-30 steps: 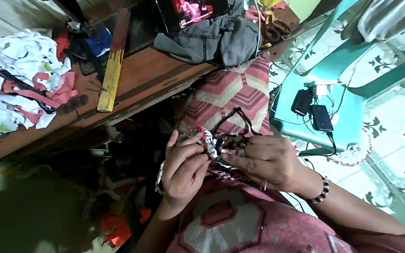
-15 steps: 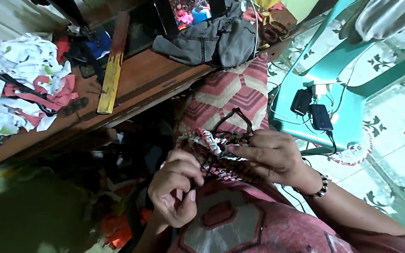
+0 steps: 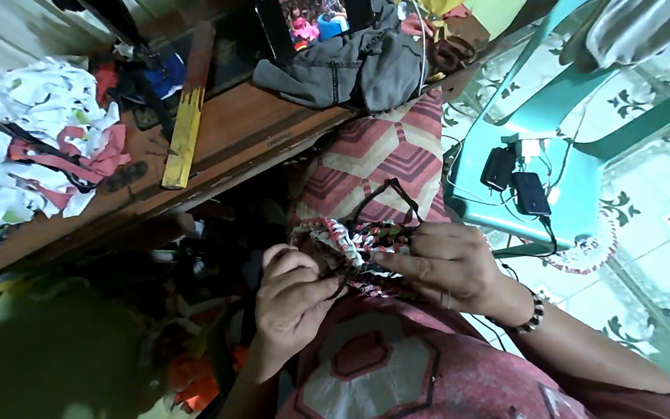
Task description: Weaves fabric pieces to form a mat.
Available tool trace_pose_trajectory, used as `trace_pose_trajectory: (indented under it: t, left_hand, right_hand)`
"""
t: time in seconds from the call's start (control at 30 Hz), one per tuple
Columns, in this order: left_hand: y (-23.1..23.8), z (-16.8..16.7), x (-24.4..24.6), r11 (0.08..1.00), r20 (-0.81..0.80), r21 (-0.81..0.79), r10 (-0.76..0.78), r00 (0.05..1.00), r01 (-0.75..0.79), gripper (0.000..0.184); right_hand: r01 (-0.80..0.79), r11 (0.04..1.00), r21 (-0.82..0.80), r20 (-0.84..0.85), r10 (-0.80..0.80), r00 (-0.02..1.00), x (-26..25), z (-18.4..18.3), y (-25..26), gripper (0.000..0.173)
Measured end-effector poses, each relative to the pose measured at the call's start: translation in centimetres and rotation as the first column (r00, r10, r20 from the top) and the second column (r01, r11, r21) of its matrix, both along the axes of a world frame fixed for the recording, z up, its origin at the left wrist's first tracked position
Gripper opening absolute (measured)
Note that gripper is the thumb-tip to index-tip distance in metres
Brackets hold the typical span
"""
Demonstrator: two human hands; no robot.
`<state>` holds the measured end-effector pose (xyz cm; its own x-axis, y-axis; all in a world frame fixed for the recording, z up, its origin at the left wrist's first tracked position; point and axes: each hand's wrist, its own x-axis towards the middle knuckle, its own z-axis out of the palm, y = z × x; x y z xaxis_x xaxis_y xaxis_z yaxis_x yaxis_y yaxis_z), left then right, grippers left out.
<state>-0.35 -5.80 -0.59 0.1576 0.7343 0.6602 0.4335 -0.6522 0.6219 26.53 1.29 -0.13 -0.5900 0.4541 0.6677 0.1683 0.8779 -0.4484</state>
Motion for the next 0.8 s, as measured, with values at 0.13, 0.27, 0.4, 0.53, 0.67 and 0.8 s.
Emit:
trace_pose_trajectory:
  t: [0.13, 0.27, 0.4, 0.53, 0.67, 0.8]
  left_hand:
    - [-0.7, 0.3, -0.8, 0.994, 0.017, -0.098, -0.045, 0.999, 0.046, 0.020]
    - [-1.2, 0.1, -1.0, 0.988, -0.001, -0.146, -0.046, 0.999, 0.045, 0.016]
    - [-1.4, 0.3, -2.7, 0.916, 0.182, -0.236, -0.287, 0.941, 0.325, 0.013]
    - [-2.1, 0.5, -3.5, 0.850, 0.267, -0.310, -0.353, 0.897, 0.426, 0.008]
    - [-2.2, 0.2, -3.8, 0.839, 0.252, -0.319, -0.372, 0.893, 0.440, 0.004]
    - [-1.8, 0.8, -3.9, 0.916, 0.144, -0.295, -0.238, 0.960, 0.272, 0.016]
  right_hand:
    - [0.002, 1.000, -0.003, -0.003, -0.002, 1.000, 0.3, -0.1, 0.2, 0.029]
    - [-0.022, 1.000, 0.010, 0.001, 0.022, 1.000, 0.1, -0.2, -0.1, 0.027]
    - [-0.012, 0.999, -0.040, -0.034, 0.011, 0.999, 0.9, -0.2, 0.4, 0.029]
    - [-0.025, 0.994, -0.107, -0.079, 0.017, 0.997, 1.6, -0.1, 0.9, 0.028]
    - [-0.059, 0.989, -0.139, -0.111, 0.044, 0.993, 1.6, -0.3, 1.2, 0.027]
    - [-0.155, 0.973, -0.172, -0.106, 0.138, 0.985, 1.9, 0.1, 1.1, 0.026]
